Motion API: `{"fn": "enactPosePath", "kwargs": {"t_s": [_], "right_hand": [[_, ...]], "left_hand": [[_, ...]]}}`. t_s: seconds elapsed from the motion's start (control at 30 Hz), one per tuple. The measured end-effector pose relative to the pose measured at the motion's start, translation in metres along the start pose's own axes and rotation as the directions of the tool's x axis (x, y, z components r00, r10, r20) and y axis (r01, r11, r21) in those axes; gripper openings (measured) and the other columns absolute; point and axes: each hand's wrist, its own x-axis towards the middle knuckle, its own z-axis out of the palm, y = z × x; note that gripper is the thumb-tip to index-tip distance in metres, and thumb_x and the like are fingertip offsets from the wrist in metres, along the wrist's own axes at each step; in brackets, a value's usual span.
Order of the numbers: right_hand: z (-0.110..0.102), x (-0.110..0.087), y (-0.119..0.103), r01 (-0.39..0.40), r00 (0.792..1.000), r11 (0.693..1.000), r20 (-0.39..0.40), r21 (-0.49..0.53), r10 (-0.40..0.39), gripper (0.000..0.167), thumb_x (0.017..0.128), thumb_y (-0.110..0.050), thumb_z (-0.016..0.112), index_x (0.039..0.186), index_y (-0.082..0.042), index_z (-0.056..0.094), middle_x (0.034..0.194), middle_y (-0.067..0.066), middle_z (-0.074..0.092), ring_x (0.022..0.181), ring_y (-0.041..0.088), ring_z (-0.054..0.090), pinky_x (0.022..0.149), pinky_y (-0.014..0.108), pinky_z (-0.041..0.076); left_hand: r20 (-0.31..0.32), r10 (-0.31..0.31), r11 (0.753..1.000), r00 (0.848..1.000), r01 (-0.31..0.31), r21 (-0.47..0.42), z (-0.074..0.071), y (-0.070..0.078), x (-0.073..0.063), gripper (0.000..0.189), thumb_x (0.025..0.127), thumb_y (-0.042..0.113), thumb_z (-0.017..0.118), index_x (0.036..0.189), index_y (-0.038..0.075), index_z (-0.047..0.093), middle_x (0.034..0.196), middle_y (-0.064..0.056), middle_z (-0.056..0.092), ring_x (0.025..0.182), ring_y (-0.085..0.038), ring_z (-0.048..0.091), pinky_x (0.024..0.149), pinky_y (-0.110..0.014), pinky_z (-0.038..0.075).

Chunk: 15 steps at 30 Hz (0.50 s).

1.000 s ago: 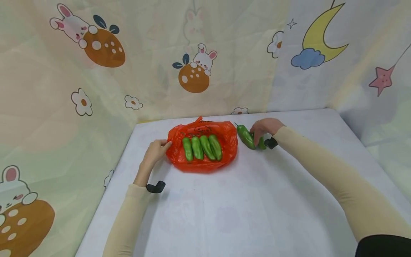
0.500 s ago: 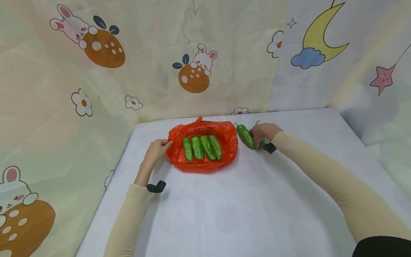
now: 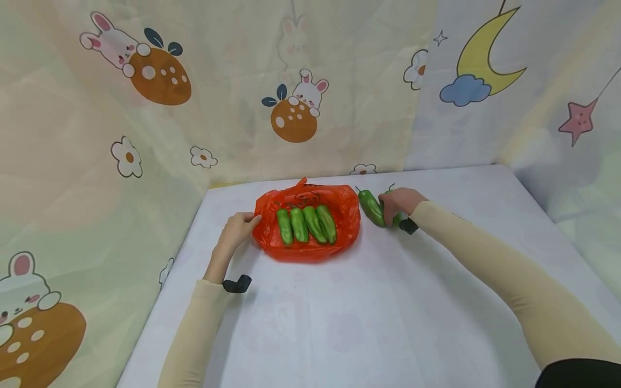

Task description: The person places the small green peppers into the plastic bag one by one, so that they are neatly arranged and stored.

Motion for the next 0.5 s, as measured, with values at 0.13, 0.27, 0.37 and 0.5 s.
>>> {"fn": "enactPosePath", "kwargs": {"t_s": [0.13,0.27,0.37,0.5], "right_hand": [[-0.0016,0.0004,0.0012,-0.022,1.0,1.0,0.017,-0.014,0.022,0.081,0.082,-0.021,0.079,0.15,-0.005,0.039,0.13,0.017,0.055,0.115,0.032,0.05,0.105,0.053,0.046],[-0.0025,-0.0024,0.0021,-0.022,0.999,1.0,0.027,-0.019,0.023,0.084,0.082,-0.023,0.079,0.152,-0.006,0.037,0.138,0.018,0.053,0.12,0.033,0.05,0.106,0.055,0.045],[-0.0048,-0.0055,0.0019,-0.015,1.0,1.0,0.02,-0.015,0.016,0.082,0.081,-0.024,0.08,0.151,-0.008,0.039,0.139,0.017,0.054,0.121,0.033,0.05,0.106,0.056,0.045],[-0.0084,-0.0082,-0.0009,-0.023,0.999,1.0,0.047,-0.012,0.024,0.083,0.082,-0.027,0.081,0.152,-0.01,0.039,0.143,0.017,0.051,0.122,0.034,0.049,0.106,0.056,0.045]], "left_hand": [[-0.003,-0.007,1.0,1.0,0.007,-0.011,0.0005,0.001,-0.0009,0.041,0.103,0.035,0.054,0.126,0.004,0.069,0.095,-0.013,0.07,0.086,-0.025,0.058,0.073,-0.033,0.044],[0.0,-0.01,1.0,1.0,0.01,-0.016,0.0013,0.0021,-0.0017,0.041,0.103,0.035,0.054,0.126,0.005,0.069,0.091,-0.012,0.069,0.085,-0.025,0.057,0.071,-0.032,0.043],[-0.004,-0.008,1.0,1.0,0.008,-0.015,0.001,0.0028,-0.0019,0.041,0.103,0.035,0.054,0.126,0.005,0.069,0.09,-0.012,0.068,0.084,-0.025,0.056,0.069,-0.032,0.042],[-0.005,-0.006,1.0,1.0,0.006,-0.013,0.0011,0.0011,-0.0035,0.04,0.103,0.035,0.054,0.126,0.005,0.069,0.095,-0.012,0.071,0.086,-0.025,0.058,0.072,-0.032,0.045]]}}
